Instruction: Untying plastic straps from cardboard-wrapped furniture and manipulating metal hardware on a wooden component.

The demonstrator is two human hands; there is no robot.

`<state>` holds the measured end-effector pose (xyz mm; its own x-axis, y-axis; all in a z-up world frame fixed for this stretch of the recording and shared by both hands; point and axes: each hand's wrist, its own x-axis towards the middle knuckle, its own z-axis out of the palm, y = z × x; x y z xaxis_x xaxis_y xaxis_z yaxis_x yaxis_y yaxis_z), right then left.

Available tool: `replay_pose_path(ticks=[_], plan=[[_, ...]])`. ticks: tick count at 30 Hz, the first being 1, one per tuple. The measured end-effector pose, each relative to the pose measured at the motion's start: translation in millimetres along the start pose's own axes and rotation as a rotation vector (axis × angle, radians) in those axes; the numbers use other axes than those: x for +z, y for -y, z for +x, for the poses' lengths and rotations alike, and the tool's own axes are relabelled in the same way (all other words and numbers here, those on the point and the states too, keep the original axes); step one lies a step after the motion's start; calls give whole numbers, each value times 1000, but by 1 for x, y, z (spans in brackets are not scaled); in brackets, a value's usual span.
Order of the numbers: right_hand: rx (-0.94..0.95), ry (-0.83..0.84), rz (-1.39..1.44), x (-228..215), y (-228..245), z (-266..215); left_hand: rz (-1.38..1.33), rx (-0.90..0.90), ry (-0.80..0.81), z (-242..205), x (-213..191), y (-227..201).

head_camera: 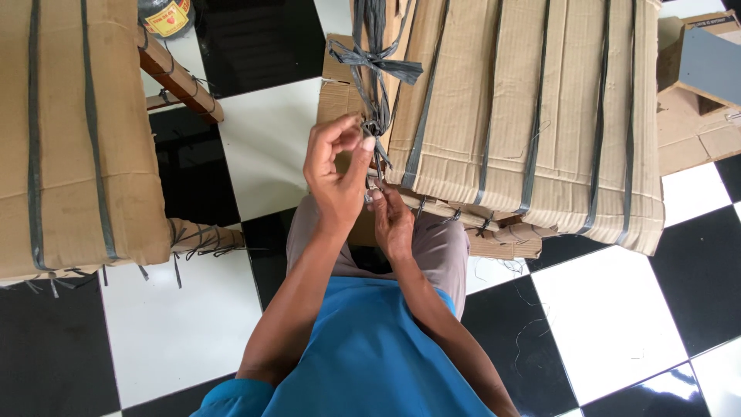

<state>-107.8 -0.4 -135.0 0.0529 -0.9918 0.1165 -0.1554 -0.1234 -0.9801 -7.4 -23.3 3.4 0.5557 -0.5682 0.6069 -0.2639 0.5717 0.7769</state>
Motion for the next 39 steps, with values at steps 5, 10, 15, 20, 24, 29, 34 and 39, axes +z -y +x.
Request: replay_pose_path(ticks=[5, 10, 15, 20, 24, 29, 34, 39], plan=[[9, -35, -130, -12, -2, -6, 51, -58, 26, -28, -4, 22], [-18, -161, -142, -28, 20, -10, 159, -219, 54, -69, -17, 59], [-222, -247, -203, -52, 30, -2, 279, -435, 163, -110, -41, 80], [-421, -400, -365, -104, 56, 26, 408, -612, 322, -152, -72, 114], [-597, -428, -501, -143, 88, 54, 470, -717, 500, -176, -84, 127], [-571, -377, -676, -161, 46, 91, 533, -748, 654, -236, -101, 169], [-626, -404, -960, -145, 49, 85, 584, -805, 802, -251, -104, 163], [-645, -460, -1015, -144, 40, 89, 576, -809, 717, -258, -99, 144]])
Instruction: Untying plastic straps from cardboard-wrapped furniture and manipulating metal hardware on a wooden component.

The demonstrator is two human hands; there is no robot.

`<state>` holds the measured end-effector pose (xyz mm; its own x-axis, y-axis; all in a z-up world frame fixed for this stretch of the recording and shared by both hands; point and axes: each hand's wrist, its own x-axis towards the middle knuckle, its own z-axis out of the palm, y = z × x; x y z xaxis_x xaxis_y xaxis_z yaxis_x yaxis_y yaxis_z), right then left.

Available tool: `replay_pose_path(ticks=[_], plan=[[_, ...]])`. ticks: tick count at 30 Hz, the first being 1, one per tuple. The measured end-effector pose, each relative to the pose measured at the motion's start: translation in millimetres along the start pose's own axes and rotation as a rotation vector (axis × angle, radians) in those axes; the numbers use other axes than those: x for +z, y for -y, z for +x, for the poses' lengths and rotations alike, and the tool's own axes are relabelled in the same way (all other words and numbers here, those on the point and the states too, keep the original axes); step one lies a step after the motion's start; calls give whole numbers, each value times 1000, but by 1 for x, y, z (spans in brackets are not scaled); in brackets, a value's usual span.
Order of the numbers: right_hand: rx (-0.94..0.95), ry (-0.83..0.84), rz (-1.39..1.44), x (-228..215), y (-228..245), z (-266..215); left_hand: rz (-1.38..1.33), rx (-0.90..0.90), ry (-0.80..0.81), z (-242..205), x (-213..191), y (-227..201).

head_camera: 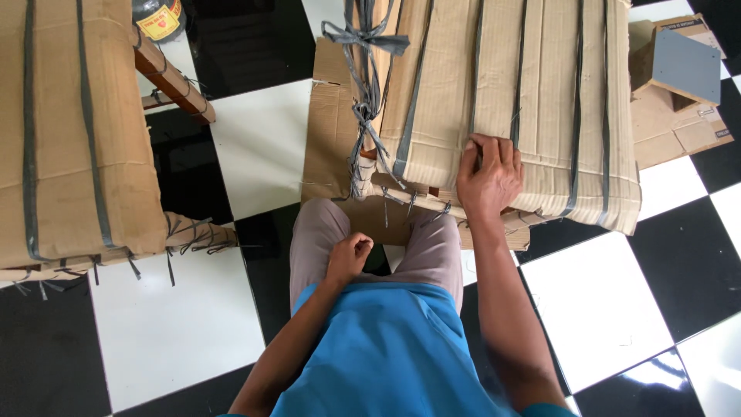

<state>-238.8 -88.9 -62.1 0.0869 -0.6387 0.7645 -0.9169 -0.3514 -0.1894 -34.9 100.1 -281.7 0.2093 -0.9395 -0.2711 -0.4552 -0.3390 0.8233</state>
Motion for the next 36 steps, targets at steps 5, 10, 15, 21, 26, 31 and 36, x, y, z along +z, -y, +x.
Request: replay_pose_path(ticks=[5, 10, 15, 21, 26, 31, 36], plan=[[-30, -11, -25, -3, 2, 2, -64, 66, -92, -16, -9, -3], [-43, -18, -39, -3, 2, 1, -73, 223, -259, -31, -44, -31], [-37, -11, -38, -1, 0, 1, 305, 384, -372, -22, -73, -32], [-10, -2, -16, 12, -11, -6, 517, 93, 156, -6, -61, -12], [25, 1, -27, 8, -6, -3, 626, 107, 216, 12, -55, -24], [65, 30, -11, 1, -1, 1, 682, 111, 278, 34, -51, -37], [44, 3, -51, -2, 4, 5, 621, 192, 203, 51, -36, -30]])
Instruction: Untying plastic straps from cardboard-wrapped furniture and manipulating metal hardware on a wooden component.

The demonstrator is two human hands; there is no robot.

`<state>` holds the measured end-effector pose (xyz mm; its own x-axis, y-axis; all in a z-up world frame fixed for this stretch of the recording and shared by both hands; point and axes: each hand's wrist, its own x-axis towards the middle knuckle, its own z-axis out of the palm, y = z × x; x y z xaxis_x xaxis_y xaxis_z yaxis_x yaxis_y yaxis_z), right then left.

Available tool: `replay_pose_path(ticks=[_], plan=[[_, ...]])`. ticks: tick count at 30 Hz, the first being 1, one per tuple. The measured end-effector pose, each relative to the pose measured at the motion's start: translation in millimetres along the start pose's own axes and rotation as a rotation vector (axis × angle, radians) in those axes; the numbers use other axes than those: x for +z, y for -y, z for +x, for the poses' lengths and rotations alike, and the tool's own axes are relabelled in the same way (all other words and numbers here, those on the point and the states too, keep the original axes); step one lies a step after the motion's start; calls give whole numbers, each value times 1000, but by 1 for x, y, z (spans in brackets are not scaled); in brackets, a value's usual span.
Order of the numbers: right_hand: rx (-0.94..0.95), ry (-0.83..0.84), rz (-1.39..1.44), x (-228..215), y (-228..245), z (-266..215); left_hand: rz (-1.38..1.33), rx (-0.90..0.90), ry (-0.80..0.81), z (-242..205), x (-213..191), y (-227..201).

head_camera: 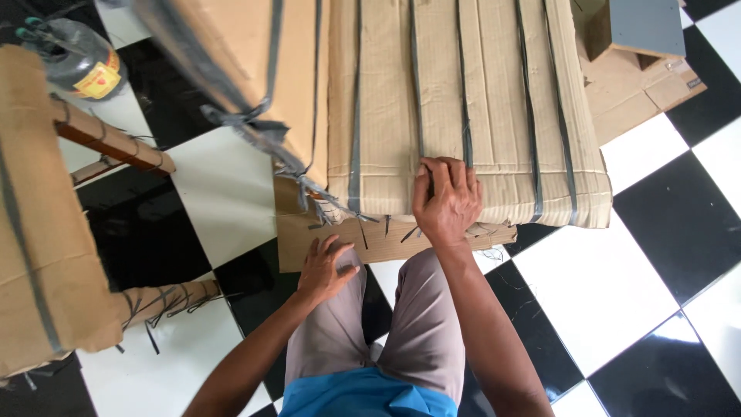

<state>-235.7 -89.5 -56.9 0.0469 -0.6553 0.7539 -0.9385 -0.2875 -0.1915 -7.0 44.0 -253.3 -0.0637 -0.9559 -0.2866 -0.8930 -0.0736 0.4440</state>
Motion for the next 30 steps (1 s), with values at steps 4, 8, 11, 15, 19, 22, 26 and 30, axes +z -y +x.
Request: replay_pose_path(ticks=[4, 8, 11, 15, 19, 22, 26, 30], plan=[[3, 12, 6, 1, -2, 2, 35, 11, -70, 8, 9, -7], [-22, -24, 8, 1, -3, 1, 37, 99, -55, 1, -8, -30], [-41, -66, 0, 0, -2, 3, 42, 98, 3, 3, -16, -48], [-44, -66, -3, -2, -1, 9, 64, 170, 13, 4, -17, -72], [-31, -15, 16, -14, 4, 20, 55, 183, 133, -18, -65, -119], [55, 195, 78, -40, 18, 45, -65, 286, 62, -35, -75, -127], [123, 367, 96, -47, 16, 51, 3, 158, 215, -65, -92, -138], [219, 648, 415, -66, -1, 63, 30, 65, 298, -107, -113, -140]])
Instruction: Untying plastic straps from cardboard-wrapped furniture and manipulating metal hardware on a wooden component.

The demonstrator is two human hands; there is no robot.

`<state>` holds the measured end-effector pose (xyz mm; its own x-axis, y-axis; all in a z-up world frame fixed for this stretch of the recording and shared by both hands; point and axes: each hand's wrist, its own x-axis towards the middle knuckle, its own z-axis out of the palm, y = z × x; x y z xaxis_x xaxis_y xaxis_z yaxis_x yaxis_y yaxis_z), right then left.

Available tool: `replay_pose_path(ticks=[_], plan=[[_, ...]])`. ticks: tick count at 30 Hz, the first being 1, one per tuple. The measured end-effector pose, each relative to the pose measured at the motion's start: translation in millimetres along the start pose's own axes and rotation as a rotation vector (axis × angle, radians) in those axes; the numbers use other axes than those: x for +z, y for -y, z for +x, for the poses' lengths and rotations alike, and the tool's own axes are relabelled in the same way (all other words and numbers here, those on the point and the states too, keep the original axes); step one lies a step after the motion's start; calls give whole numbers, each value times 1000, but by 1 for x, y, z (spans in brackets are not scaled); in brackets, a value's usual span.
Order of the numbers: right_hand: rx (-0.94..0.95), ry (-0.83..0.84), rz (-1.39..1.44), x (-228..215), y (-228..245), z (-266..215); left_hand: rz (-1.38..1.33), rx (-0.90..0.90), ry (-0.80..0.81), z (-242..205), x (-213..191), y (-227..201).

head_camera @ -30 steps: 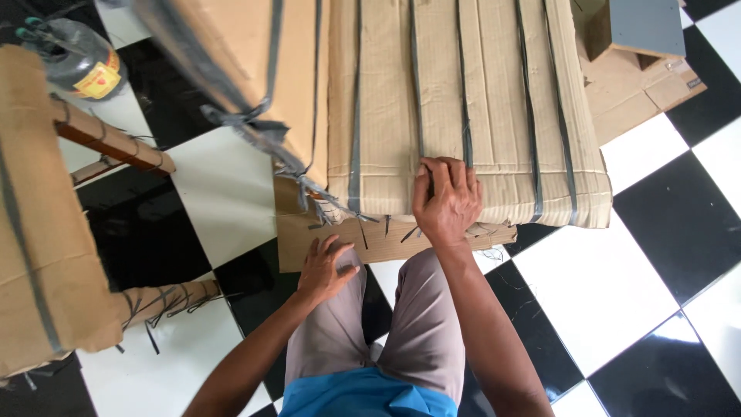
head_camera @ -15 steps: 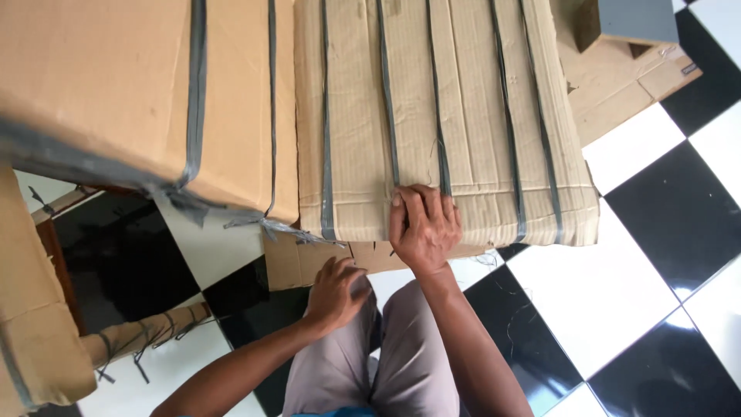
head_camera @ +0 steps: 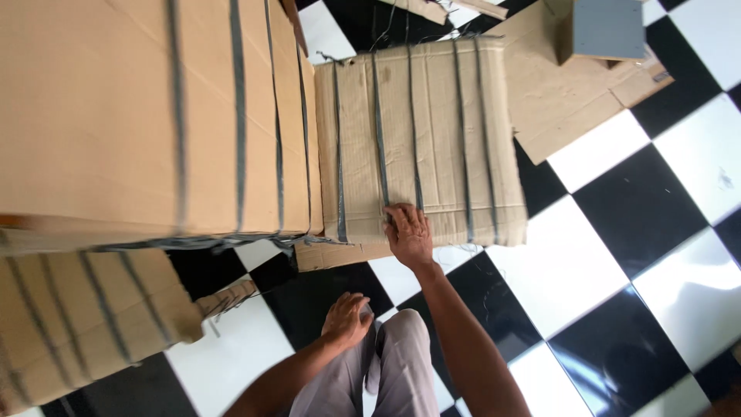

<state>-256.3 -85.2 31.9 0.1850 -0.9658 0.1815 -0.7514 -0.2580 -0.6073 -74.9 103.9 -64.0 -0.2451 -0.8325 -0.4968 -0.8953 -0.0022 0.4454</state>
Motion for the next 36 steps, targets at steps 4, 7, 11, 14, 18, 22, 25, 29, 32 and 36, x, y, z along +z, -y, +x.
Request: replay_pose_path(ticks=[4, 7, 11, 14, 18, 22, 25, 29, 32, 36], plan=[[-21, 404, -319, 1, -16, -67, 119, 40, -28, -72, 16, 2], [298, 563, -241, -38, 15, -161, -91, 45, 9, -143, -8, -9], [784, 1034, -46, -110, 47, -303, -250, -124, 317, -226, -42, -8], [1189, 740, 439, -128, 2, -462, -345, -397, 427, -264, -72, -1], [1363, 361, 693, -148, 32, -536, -383, -542, 314, -312, -89, 32], [1301, 569, 396, -168, 54, -528, -338, -598, 241, -331, -117, 60], [1238, 716, 170, -179, 62, -523, -82, -436, 191, -328, -132, 80], [1262, 800, 136, -201, 80, -506, -454, -701, -23, -317, -152, 86], [1822, 914, -249, -135, 27, -478, -417, -591, -92, -298, -153, 80], [2234, 927, -697, -148, 57, -367, 229, -298, 85, -283, -143, 62]])
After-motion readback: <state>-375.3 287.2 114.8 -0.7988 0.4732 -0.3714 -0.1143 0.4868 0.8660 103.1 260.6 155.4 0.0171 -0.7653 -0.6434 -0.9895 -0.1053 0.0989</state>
